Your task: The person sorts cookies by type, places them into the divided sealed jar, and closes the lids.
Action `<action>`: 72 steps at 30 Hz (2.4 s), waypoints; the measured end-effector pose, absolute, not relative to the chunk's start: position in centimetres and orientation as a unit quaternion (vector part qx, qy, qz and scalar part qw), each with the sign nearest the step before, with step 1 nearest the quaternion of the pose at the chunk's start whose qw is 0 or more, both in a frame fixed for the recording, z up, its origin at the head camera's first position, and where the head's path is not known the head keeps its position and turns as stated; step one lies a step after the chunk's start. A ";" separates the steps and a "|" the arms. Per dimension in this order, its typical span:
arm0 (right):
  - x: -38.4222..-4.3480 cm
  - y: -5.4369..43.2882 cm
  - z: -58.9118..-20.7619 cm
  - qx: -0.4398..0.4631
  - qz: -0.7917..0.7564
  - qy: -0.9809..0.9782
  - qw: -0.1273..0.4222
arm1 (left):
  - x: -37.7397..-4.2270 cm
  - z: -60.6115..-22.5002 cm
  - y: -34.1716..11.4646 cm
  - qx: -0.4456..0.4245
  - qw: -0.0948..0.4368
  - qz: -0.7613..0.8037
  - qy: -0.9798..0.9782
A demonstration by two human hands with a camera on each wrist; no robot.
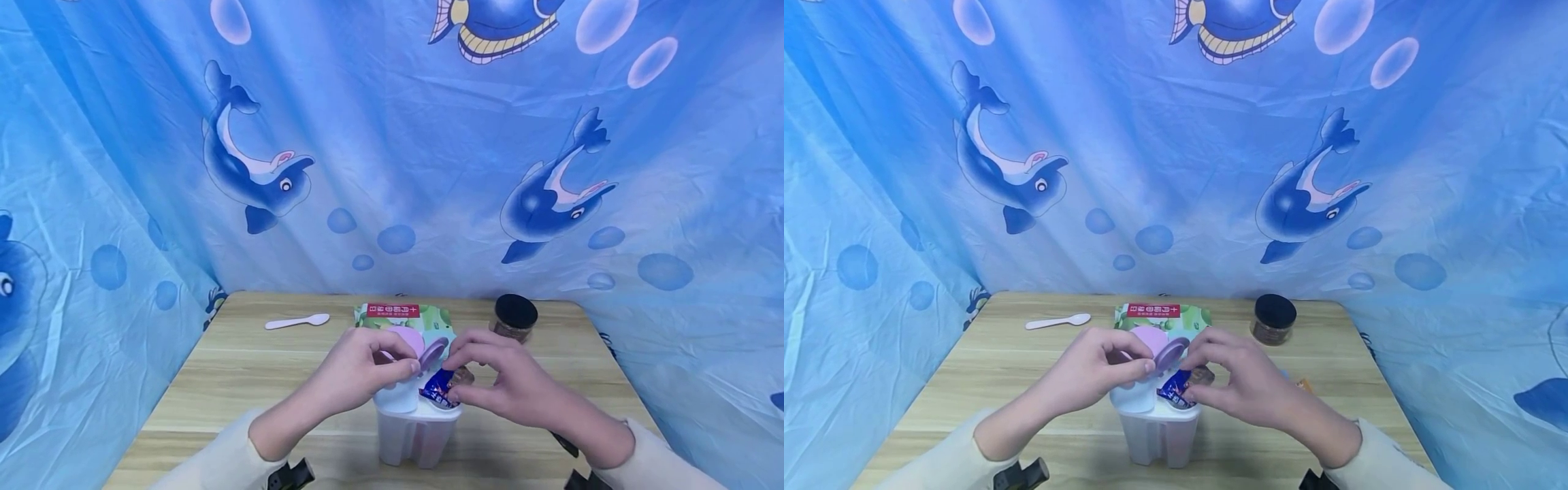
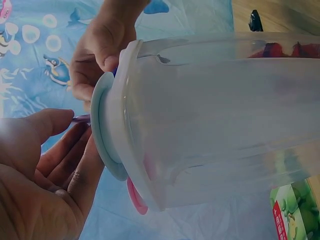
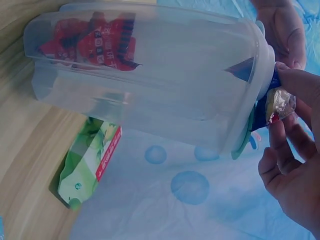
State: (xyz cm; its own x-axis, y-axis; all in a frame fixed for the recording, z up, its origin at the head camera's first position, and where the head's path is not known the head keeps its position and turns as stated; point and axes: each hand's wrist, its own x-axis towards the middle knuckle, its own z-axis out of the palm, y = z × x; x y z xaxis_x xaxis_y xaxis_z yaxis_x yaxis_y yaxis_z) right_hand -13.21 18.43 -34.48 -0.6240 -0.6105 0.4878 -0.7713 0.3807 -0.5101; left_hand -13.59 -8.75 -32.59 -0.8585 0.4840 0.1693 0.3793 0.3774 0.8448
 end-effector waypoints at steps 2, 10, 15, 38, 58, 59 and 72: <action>-13.3 18.3 -34.4 0.440 0.348 -0.819 0.120 | -13.6 -32.6 -8.8 0.263 0.048 0.490 0.830; -13.5 17.3 -34.1 0.492 0.265 -0.814 0.158 | -13.5 -32.5 -8.8 0.261 0.047 0.489 0.831; -13.2 17.2 -33.8 0.492 0.258 -0.817 0.155 | -13.4 -32.5 -8.8 0.259 0.045 0.487 0.833; -13.4 17.1 -33.8 0.511 0.250 -0.810 0.142 | -13.5 -32.6 -8.9 0.265 0.039 0.491 0.829; -16.5 18.8 -33.4 0.358 0.457 -0.810 0.083 | -13.4 -32.6 -8.8 0.260 0.041 0.485 0.834; -16.8 18.8 -33.5 0.360 0.465 -0.805 0.071 | -13.3 -32.6 -8.8 0.259 0.041 0.485 0.834; -18.1 17.7 -34.4 0.413 0.500 -0.761 0.018 | -13.3 -32.5 -8.9 0.269 0.039 0.485 0.831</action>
